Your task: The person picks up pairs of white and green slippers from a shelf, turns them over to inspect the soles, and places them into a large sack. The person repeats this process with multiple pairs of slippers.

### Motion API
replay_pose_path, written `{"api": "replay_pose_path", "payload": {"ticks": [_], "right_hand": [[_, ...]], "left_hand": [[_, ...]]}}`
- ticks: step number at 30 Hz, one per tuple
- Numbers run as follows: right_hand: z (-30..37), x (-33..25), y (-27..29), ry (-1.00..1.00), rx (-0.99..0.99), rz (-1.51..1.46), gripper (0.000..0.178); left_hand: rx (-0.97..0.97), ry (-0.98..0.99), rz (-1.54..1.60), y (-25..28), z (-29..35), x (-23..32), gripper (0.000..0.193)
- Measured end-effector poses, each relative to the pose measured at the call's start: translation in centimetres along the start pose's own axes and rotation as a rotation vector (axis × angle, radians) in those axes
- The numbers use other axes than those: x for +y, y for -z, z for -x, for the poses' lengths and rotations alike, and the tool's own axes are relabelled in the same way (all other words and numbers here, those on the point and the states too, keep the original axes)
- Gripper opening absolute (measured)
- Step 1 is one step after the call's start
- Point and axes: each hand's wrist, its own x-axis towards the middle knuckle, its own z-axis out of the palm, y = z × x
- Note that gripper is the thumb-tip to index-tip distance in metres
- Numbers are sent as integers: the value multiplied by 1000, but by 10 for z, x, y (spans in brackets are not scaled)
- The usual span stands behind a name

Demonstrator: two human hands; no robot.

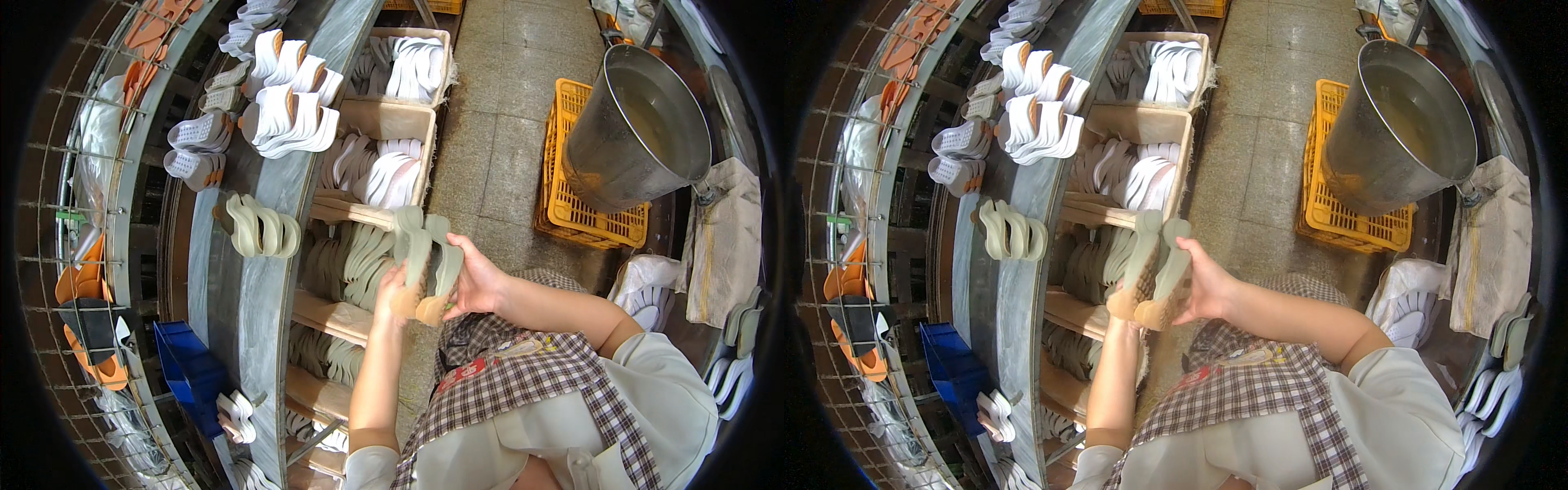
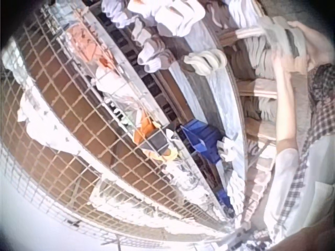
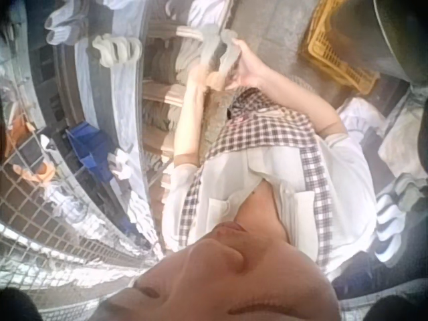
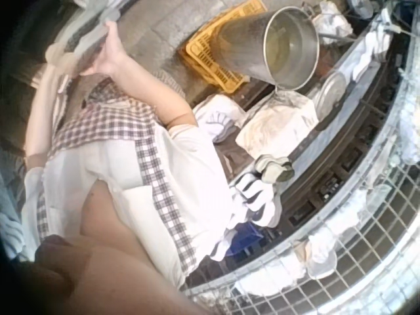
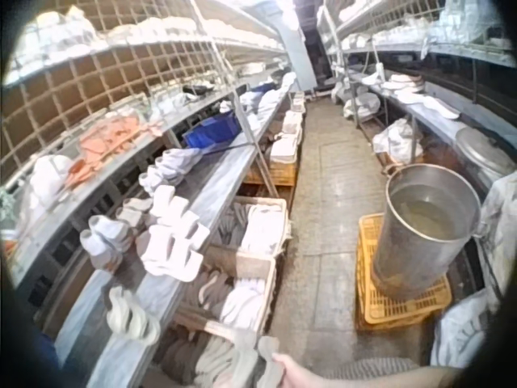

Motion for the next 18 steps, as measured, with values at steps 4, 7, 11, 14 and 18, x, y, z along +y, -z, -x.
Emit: {"api": "replay_pose_path", "payload": {"ticks": [4, 7, 11, 14, 18], "right_hand": [[-5, 1, 19, -12, 158, -79, 101], [-4, 3, 26, -18, 156, -92, 100], [-3, 5, 25, -6, 191, -67, 97], [-2, 7, 19, 13, 228, 10, 91], [7, 11, 9, 258, 23, 215, 75]], "left_hand": [[10, 90, 101, -6, 1, -17, 39], [23, 137, 151, -10, 2, -21, 39], [5, 148, 75, -11, 6, -21, 38], [-57, 68, -22, -11, 10, -20, 37], [-102, -113, -21, -13, 11, -13, 32]]}}
